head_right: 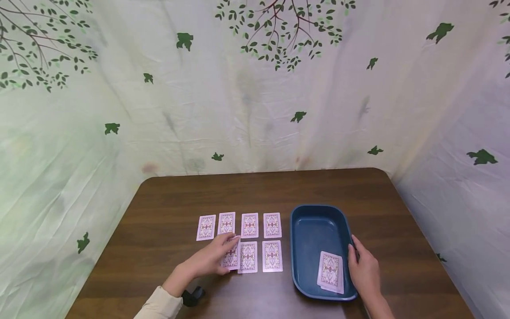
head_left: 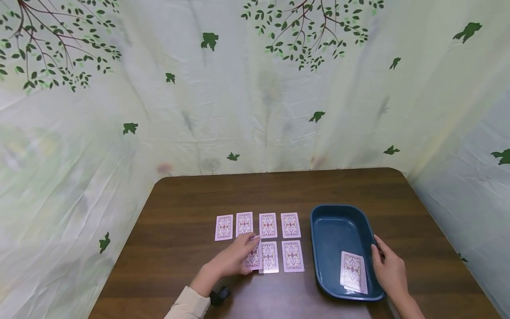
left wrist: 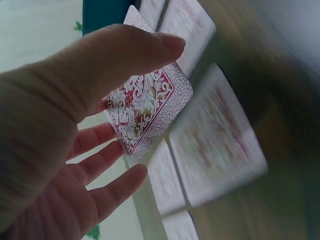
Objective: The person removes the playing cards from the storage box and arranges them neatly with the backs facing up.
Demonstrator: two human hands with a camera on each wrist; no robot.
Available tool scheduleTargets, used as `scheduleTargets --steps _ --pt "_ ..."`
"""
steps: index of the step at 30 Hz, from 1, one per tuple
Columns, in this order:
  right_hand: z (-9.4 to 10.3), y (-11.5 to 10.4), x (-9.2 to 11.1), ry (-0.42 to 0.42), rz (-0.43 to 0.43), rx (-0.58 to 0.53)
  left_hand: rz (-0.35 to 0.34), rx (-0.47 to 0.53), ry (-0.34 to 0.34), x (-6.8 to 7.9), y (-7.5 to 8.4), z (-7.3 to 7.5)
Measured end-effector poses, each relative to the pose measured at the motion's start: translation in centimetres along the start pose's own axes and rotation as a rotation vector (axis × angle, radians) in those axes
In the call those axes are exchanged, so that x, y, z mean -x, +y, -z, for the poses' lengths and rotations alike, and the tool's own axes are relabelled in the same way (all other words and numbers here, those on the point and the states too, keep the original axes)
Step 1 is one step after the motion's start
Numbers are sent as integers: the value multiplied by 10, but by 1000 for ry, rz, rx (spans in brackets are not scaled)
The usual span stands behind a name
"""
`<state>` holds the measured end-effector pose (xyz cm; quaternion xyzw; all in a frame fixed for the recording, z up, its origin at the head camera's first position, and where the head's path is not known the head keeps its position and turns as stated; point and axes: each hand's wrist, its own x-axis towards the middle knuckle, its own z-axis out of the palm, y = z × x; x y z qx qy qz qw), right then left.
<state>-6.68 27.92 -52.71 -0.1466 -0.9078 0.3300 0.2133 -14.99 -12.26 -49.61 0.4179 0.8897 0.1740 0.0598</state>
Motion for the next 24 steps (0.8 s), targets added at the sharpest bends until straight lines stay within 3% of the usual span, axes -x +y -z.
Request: scheduleTargets --steps 10,15,24 --pt "0 0 1 -10 -21 -2 169 66 -9 47 -28 5" --pt "2 -2 0 -22 -40 1 179 49 16 62 -37 7" --pt "0 -2 0 -19 -40 9 206 86 -46 73 -45 7"
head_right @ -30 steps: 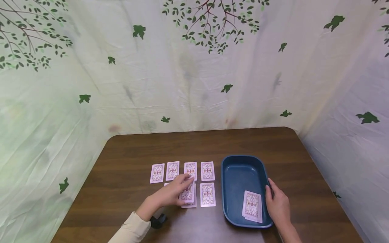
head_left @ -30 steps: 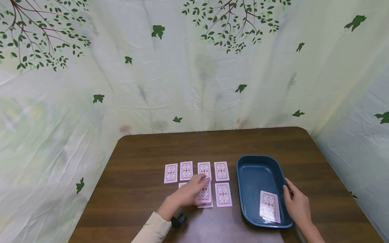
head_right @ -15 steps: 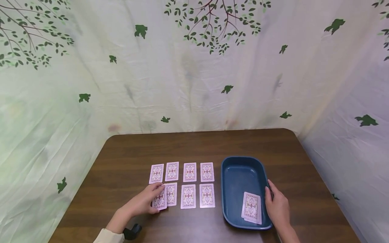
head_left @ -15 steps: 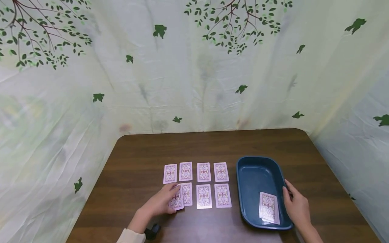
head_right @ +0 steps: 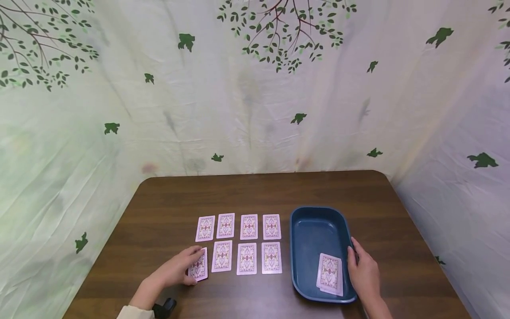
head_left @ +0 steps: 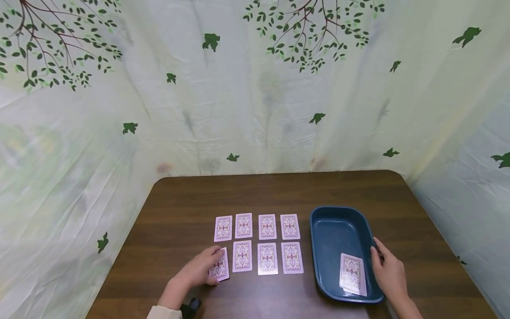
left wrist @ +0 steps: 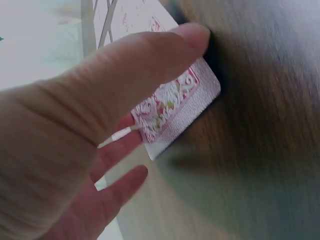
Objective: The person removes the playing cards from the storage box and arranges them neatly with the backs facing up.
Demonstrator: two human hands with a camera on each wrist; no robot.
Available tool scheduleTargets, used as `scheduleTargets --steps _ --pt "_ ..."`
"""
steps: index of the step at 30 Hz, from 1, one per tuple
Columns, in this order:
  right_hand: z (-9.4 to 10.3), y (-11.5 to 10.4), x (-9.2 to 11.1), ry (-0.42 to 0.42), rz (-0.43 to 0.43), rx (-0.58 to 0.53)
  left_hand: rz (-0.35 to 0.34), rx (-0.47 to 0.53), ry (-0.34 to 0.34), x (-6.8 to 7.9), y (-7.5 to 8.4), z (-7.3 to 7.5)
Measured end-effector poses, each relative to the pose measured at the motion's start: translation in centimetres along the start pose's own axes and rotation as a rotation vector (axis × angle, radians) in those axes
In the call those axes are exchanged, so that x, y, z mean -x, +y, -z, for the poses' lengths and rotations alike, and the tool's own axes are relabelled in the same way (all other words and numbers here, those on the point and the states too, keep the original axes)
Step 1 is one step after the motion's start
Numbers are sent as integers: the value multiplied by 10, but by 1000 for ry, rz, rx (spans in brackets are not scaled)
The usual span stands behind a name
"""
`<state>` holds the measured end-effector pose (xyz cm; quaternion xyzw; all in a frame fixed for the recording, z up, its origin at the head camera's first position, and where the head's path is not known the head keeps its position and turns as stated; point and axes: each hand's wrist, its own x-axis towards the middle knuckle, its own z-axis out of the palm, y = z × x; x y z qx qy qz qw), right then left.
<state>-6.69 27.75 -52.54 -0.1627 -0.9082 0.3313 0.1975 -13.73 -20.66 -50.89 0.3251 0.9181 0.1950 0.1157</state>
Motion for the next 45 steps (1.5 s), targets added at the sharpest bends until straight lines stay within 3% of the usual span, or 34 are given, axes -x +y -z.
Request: scheduleTargets --steps 5,9,15,23,30,45 --pt "0 0 1 -1 7 -3 20 70 -35 2 -6 -1" --pt "0 2 1 6 16 -2 22 105 -26 0 -11 -1" --pt "1 2 1 21 17 -3 -23 84 -14 -7 -15 2" --pt "1 3 2 26 18 -6 -3 87 -48 -10 -16 5" --pt "2 3 3 45 68 -1 -24 52 -49 -13 -16 3" --pt "1 2 2 46 86 -7 -18 84 -38 -10 -16 0"
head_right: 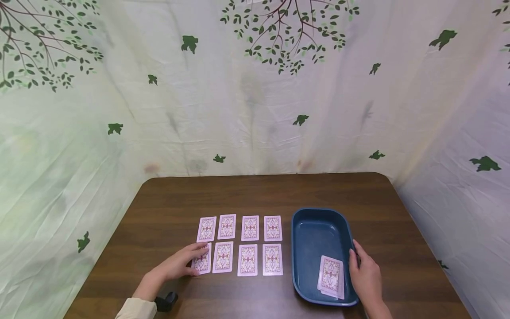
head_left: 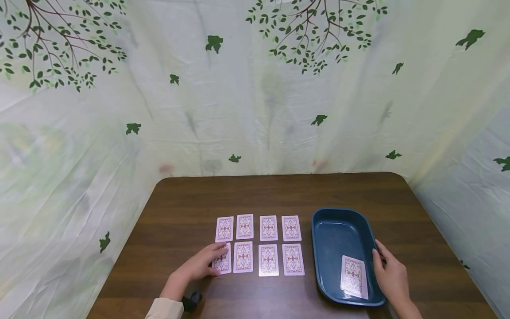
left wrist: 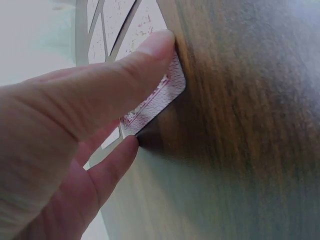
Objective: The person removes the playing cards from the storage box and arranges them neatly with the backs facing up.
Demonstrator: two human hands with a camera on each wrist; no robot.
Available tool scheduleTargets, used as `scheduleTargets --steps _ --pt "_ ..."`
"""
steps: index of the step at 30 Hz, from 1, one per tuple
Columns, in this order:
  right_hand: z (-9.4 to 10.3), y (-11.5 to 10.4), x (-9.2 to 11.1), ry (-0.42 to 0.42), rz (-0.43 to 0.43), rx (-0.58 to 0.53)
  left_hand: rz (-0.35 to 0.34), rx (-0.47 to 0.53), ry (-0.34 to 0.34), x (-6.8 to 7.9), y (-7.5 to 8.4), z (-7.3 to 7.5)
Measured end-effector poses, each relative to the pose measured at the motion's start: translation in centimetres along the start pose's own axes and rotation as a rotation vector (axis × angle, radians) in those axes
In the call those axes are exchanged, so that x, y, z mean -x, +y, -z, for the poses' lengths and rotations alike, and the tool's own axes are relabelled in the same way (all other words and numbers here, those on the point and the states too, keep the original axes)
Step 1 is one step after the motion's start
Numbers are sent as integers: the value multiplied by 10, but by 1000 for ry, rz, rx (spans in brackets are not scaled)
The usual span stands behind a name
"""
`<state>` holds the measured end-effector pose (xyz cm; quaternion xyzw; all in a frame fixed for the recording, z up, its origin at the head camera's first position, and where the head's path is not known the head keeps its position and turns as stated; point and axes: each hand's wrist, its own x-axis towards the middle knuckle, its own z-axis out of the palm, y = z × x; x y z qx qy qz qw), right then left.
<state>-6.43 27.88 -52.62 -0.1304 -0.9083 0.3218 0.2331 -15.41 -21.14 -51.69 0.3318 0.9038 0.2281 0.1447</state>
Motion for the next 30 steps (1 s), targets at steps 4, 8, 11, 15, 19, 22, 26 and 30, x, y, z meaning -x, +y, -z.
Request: scheduleTargets --steps 4,8,11,15,19,22,26,30 --pt "0 0 0 -5 -8 0 0 21 23 1 2 -2" --pt "0 1 -1 -7 -20 0 10 20 85 -1 7 -5" --pt "-1 3 -1 -7 -26 0 20 -20 147 -6 16 -8" --pt "-1 4 -2 -14 -30 -1 31 -54 200 -17 36 -9" --pt "0 5 -2 -24 -37 2 6 -52 232 -33 57 -10" --pt "1 6 -4 -29 -39 3 -28 -44 261 -47 71 -15" --pt "1 6 -6 -22 -38 -4 -63 -35 291 -69 92 -24" --pt "0 8 -6 -20 -32 -5 -99 -35 298 -89 112 -30"
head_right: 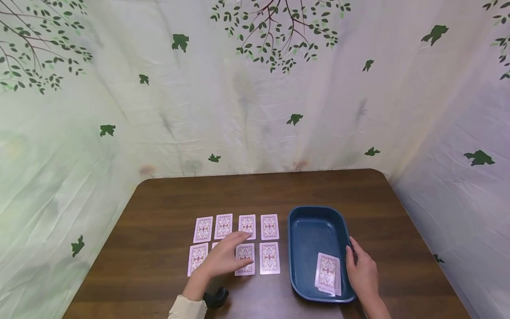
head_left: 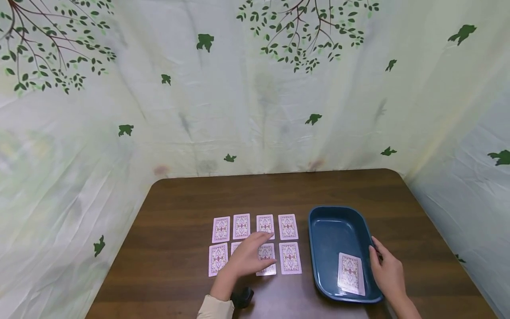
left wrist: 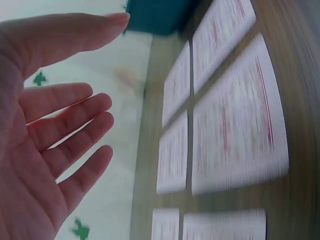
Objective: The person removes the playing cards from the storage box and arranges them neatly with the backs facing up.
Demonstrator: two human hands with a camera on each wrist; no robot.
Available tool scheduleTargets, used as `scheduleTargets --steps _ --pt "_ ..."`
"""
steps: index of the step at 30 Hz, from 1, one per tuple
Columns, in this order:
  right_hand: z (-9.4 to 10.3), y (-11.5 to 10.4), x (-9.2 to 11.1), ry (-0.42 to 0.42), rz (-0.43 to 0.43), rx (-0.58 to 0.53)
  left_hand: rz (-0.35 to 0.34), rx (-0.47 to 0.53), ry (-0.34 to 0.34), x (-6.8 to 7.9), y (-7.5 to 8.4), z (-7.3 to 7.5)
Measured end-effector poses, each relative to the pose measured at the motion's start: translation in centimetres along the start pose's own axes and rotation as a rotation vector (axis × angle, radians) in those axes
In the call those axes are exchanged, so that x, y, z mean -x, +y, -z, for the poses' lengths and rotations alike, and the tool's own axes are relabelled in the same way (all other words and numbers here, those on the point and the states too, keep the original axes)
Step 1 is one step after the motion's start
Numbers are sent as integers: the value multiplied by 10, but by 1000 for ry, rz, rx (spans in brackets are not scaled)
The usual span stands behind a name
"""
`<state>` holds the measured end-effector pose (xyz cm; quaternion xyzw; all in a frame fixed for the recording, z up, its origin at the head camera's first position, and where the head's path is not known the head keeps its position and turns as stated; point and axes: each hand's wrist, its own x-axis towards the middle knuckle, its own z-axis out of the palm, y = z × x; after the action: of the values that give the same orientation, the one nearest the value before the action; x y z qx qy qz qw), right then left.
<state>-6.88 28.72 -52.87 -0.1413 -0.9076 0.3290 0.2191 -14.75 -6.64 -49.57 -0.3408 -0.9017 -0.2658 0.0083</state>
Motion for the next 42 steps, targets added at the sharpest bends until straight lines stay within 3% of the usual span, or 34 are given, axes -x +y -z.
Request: scheduleTargets --steps 7,14,27,34,42 --pt "-1 2 -1 8 5 -13 -102 -29 5 -27 28 -17" --pt "-1 1 -1 22 30 -12 -254 -34 20 -48 52 -31" --pt "-1 0 -1 58 50 -42 -436 -125 -57 -77 82 -54" --pt "-1 -1 -2 35 33 -39 -458 -189 -171 -93 99 -70" --pt "-1 0 -1 40 40 -46 -400 -319 -308 -102 121 -88"
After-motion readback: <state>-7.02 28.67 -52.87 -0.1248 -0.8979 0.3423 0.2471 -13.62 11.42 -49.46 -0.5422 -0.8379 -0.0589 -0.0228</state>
